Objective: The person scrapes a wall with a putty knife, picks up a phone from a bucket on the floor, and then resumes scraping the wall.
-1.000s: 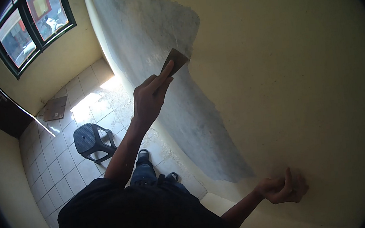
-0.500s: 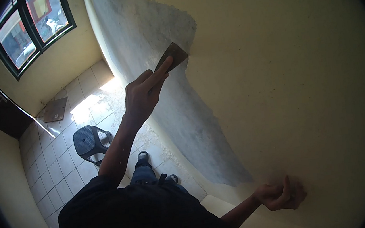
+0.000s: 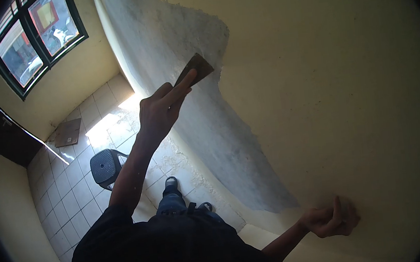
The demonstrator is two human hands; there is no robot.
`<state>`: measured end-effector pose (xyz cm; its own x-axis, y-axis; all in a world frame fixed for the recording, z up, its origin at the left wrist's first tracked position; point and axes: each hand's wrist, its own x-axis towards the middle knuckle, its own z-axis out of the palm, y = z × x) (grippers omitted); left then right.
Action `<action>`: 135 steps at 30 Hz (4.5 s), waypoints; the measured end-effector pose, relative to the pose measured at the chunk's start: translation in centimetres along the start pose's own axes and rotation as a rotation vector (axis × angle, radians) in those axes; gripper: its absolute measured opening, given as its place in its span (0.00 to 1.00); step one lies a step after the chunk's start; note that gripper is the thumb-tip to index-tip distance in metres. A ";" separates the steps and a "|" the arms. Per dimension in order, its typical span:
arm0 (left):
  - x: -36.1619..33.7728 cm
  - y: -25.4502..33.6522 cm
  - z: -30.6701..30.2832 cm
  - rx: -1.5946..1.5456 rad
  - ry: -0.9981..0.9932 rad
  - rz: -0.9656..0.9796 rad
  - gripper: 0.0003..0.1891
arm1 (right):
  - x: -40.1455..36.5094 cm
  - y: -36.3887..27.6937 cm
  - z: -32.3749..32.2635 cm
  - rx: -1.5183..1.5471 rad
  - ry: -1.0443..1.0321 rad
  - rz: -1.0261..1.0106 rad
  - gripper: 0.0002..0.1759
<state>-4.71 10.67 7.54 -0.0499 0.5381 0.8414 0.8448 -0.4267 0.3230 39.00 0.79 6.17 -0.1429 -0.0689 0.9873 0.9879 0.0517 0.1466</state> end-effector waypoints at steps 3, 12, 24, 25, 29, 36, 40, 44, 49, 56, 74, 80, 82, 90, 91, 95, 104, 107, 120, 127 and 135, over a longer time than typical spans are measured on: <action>0.5 -0.1 0.1 0.005 -0.004 0.015 0.30 | 0.5 -0.9 0.2 0.029 0.010 0.023 0.16; -0.9 -0.3 0.5 -0.051 -0.001 0.002 0.29 | 0.0 -0.5 0.0 0.017 -0.025 0.028 0.18; -3.0 -0.5 0.3 -0.032 -0.021 -0.113 0.28 | -0.6 -0.2 -0.4 -0.008 -0.027 -0.013 0.20; -4.3 -1.1 0.4 -0.038 -0.028 -0.138 0.27 | -0.5 -0.2 -0.5 -0.016 -0.028 -0.012 0.20; -3.6 -0.3 0.5 -0.076 -0.046 -0.161 0.27 | -0.2 -0.6 -0.5 -0.005 -0.017 0.005 0.19; 6.4 5.3 0.1 -0.238 0.087 -0.022 0.28 | -0.6 -0.8 -0.5 0.010 0.005 0.056 0.19; 1.7 3.7 3.2 -0.253 0.123 -0.108 0.26 | -0.9 -0.7 -0.6 0.015 0.015 0.059 0.19; -11.2 -1.9 5.9 -0.105 -0.173 -0.358 0.26 | -1.1 -0.4 -0.8 0.010 0.002 0.041 0.19; -44.3 -16.6 2.3 0.098 -0.802 -1.003 0.19 | 0.0 -0.7 -0.8 0.007 0.024 0.003 0.22; -71.5 -8.9 -18.0 0.431 -0.900 -1.735 0.32 | -1.2 -0.4 -0.5 0.075 0.012 -0.048 0.20; -26.6 -20.3 12.3 -0.159 -0.549 -0.992 0.22 | -10.6 -38.1 0.1 2.231 -0.919 -0.019 0.41; -43.5 -21.5 7.5 0.180 -0.905 -1.191 0.20 | -22.3 -39.2 6.2 1.601 -1.318 0.607 0.36; -47.4 -21.1 6.1 0.214 -1.079 -1.252 0.19 | -16.4 -37.9 5.8 1.689 -1.232 0.465 0.35; -39.2 -24.3 8.7 -0.125 -0.542 -1.321 0.22 | -20.4 -42.6 1.3 2.173 -1.253 0.022 0.43; -37.3 -25.6 8.6 -0.139 -0.528 -1.348 0.22 | -25.8 -42.7 3.1 1.919 -1.532 0.096 0.44; -37.0 -27.7 5.6 -0.107 -0.494 -1.477 0.21 | -27.7 -42.9 6.7 1.366 -1.516 0.043 0.45; -42.4 -34.0 7.3 -0.113 -0.640 -1.386 0.26 | -17.1 -46.1 3.4 1.867 -1.482 -0.087 0.34; -36.0 -34.4 4.0 -0.217 -0.725 -1.538 0.24 | -19.8 -46.1 6.3 1.260 -1.588 0.147 0.32; -34.8 -39.2 6.5 -0.213 -0.946 -1.249 0.22 | -6.9 -56.9 5.6 1.569 -1.280 0.020 0.27; -34.6 -43.0 9.6 -0.199 -0.913 -1.186 0.21 | -5.6 -55.0 6.8 1.136 -1.103 0.110 0.18; -30.9 -41.0 8.0 0.041 -1.088 -0.290 0.12 | -8.2 -59.0 4.8 1.037 -1.344 -0.257 0.33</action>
<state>-33.55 17.40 -35.17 0.2271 0.9692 -0.0955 0.8946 -0.1688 0.4139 -18.40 3.04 -10.24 -0.7610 0.6141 0.2089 0.5613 0.7849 -0.2625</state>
